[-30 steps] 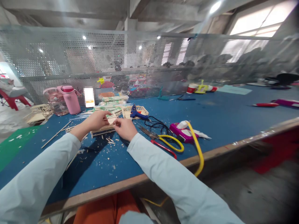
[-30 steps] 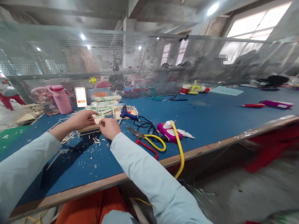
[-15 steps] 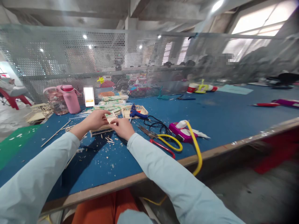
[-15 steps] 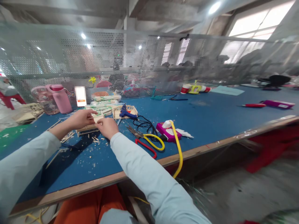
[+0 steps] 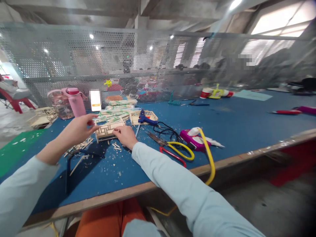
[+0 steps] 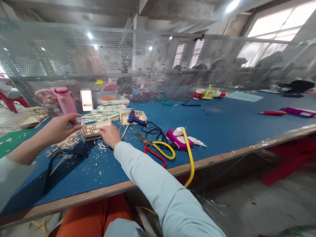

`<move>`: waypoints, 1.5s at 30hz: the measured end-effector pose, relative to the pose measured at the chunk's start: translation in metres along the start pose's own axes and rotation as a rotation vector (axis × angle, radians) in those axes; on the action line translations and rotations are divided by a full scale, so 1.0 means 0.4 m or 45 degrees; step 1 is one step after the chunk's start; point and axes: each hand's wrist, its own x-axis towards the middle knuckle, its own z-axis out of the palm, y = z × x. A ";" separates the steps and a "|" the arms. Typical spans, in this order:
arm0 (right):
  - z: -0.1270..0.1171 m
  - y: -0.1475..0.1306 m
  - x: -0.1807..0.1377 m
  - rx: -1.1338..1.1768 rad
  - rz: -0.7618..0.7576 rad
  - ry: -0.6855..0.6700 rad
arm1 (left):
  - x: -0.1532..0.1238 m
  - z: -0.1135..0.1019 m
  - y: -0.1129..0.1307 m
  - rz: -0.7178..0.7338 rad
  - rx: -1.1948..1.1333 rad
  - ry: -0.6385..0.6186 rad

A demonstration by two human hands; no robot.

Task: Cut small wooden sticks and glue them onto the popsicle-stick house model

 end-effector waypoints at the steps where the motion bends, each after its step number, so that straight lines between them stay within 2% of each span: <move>1: 0.000 0.000 0.000 0.000 0.004 0.000 | -0.037 -0.007 -0.021 -0.054 0.087 -0.082; 5: 0.001 -0.002 0.002 0.009 0.014 -0.010 | -0.185 0.012 -0.086 -0.386 0.433 -0.322; 7: 0.000 -0.002 0.002 0.016 0.014 -0.005 | -0.237 0.038 -0.094 -0.468 0.420 -0.389; 9: 0.000 -0.002 0.002 0.020 0.017 0.003 | -0.265 0.063 -0.089 -0.459 0.287 -0.377; 12: 0.000 -0.001 0.000 0.018 0.004 0.012 | -0.269 0.087 -0.075 -0.482 0.104 -0.282; 15: 0.001 0.000 -0.003 0.022 -0.010 0.022 | -0.265 0.084 -0.068 -0.529 0.048 -0.166; 20: -0.013 -0.002 -0.004 0.168 -0.073 0.127 | -0.294 0.030 -0.051 -0.506 0.038 0.108; 23: -0.072 -0.006 -0.012 0.338 -0.055 0.285 | -0.304 -0.003 -0.019 -0.483 -0.109 0.137; 26: -0.185 -0.010 -0.045 0.527 -0.025 0.465 | -0.280 -0.003 0.040 -0.344 -0.330 -0.002; 30: -0.362 -0.021 -0.127 0.633 -0.040 0.657 | -0.204 0.064 0.156 -0.070 -0.757 -0.296; 32: -0.426 -0.027 -0.172 0.598 -0.069 0.626 | -0.154 0.113 0.219 0.014 -0.907 -0.363; 34: -0.464 -0.030 -0.209 0.539 -0.082 0.541 | -0.101 0.160 0.275 0.047 -0.926 -0.348; 37: -0.478 -0.028 -0.244 0.436 -0.098 0.382 | -0.021 0.222 0.338 0.013 -0.838 -0.294; 40: -0.460 -0.022 -0.252 0.357 -0.086 0.262 | 0.039 0.269 0.372 0.013 -0.636 -0.208; 43: -0.429 -0.015 -0.244 0.360 -0.065 0.187 | 0.068 0.285 0.377 0.007 -0.503 -0.187; 45: -0.405 -0.007 -0.235 0.382 -0.060 0.144 | 0.071 0.273 0.356 0.029 -0.437 -0.180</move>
